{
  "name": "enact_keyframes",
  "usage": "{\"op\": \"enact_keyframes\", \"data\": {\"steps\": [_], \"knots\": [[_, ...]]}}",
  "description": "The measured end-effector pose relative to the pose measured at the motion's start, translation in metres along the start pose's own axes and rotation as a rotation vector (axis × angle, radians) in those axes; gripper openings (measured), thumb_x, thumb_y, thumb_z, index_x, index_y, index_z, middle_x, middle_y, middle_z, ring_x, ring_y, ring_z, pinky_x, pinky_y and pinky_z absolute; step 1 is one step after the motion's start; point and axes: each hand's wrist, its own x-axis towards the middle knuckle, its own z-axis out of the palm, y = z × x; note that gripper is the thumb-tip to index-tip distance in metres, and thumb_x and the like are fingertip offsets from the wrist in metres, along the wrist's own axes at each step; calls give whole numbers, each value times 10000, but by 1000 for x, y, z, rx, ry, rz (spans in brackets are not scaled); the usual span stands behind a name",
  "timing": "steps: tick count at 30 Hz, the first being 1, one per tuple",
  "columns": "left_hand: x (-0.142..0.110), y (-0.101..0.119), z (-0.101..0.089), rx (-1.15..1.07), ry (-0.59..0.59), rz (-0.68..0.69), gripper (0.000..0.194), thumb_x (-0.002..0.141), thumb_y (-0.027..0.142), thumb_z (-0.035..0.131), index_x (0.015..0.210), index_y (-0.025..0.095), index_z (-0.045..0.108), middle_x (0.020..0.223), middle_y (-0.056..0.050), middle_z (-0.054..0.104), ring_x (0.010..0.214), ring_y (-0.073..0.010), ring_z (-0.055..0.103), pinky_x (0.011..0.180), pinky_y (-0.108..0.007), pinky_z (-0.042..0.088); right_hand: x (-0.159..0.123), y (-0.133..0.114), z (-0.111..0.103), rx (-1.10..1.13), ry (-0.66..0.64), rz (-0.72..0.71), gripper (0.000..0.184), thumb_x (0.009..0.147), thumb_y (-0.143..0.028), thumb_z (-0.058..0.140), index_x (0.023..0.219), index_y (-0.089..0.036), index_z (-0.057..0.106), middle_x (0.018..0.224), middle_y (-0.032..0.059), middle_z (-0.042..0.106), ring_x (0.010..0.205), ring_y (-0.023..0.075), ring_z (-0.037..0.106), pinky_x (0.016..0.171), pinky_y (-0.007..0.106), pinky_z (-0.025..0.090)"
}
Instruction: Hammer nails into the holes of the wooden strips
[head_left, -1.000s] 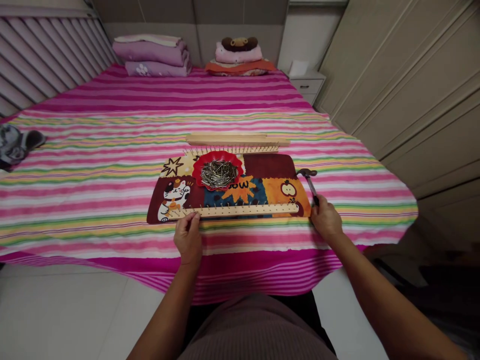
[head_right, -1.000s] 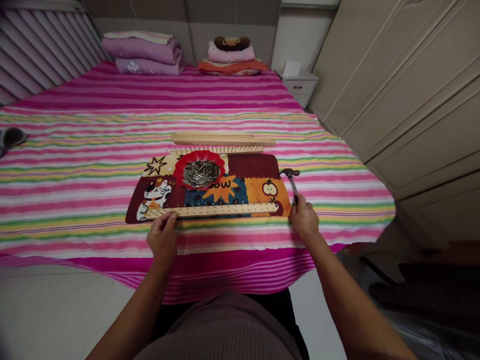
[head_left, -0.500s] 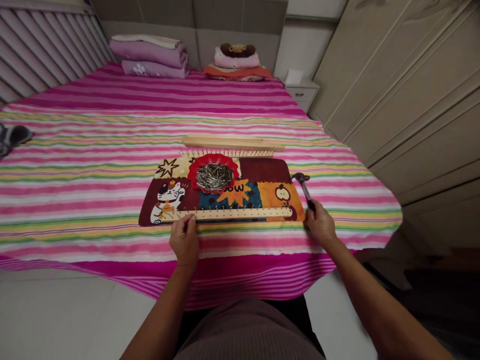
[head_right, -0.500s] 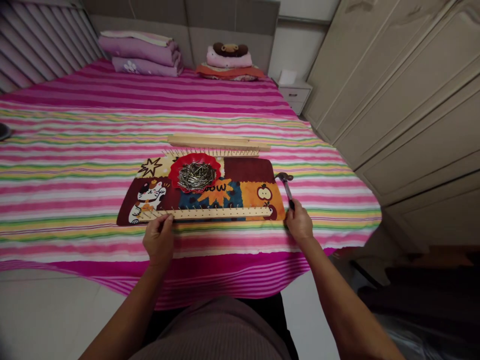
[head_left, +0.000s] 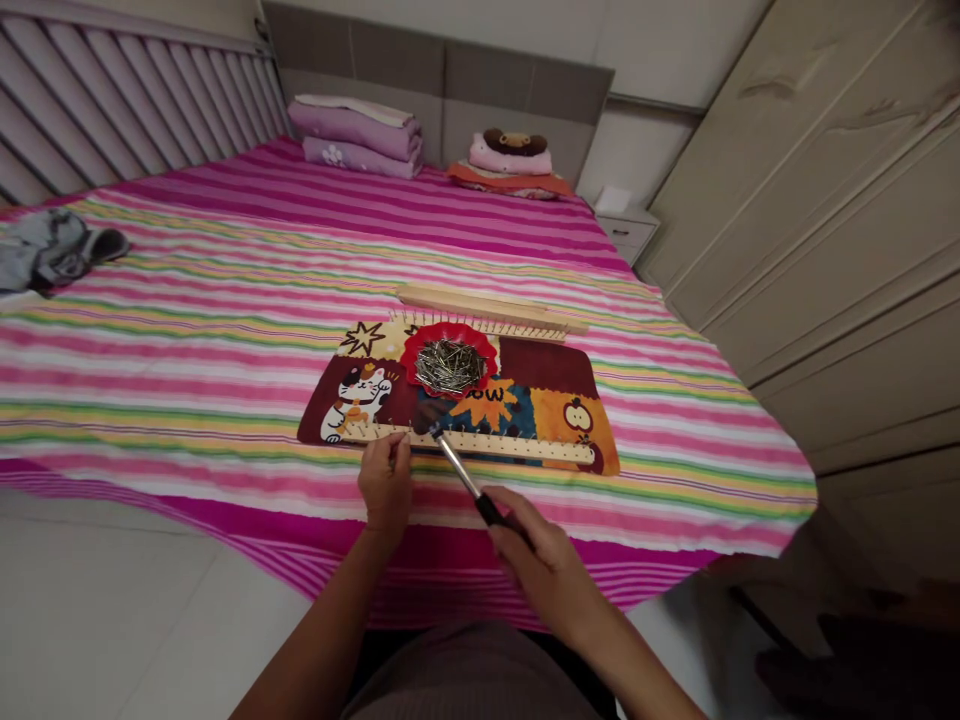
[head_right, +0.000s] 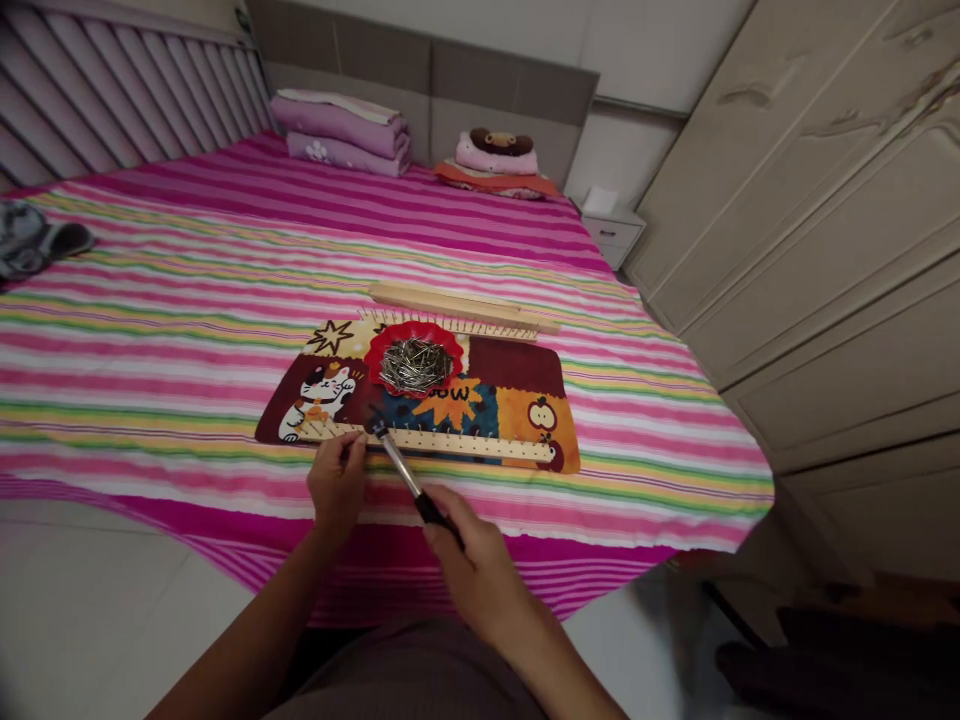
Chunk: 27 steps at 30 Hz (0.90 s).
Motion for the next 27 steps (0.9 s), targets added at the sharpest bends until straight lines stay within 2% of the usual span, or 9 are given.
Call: {"op": "enact_keyframes", "data": {"steps": [3,6,11,18,23,27], "knots": [[-2,-5,1,-8,5,42,174,844,319,504,842,203,634,787,-31,639,779,-168,586,728,-291,454,8,2,14,-128,3,-97,405,906,-366,468,1288,-260,554,637,-33,519,554,104,475,523,206,409],[-3,-8,3,-20,16,92,172,850,322,506,850,203,630,798,-38,644,792,-174,588,742,-299,455,14,3,18,-189,3,-111,407,920,-337,430,1304,-244,531,668,-24,542,587,114,495,570,222,430],[-4,-9,5,-28,19,120,167,858,311,499,842,203,625,790,-40,644,788,-178,586,753,-305,455,14,-3,17,-232,-11,-76,387,916,-309,423,1274,-221,541,682,-24,545,566,107,474,577,228,429],[-5,-5,3,-51,23,110,157,861,302,501,824,203,617,784,-33,638,787,-172,582,755,-295,450,14,-10,17,-268,13,-203,430,935,-353,411,1333,-225,508,693,-2,554,635,132,524,592,236,457],[-5,-7,3,-24,-9,81,148,854,291,497,803,208,609,761,-34,622,777,-175,577,748,-300,447,15,-9,17,-242,-23,-161,389,923,-369,443,1282,-271,558,694,-13,554,621,123,515,561,222,450],[-4,-6,3,-24,-10,74,148,853,296,495,817,208,608,782,-38,627,795,-177,576,768,-306,446,4,-12,2,-165,104,-159,419,916,-395,473,1304,-254,543,668,-18,533,535,106,459,490,210,405]]}}
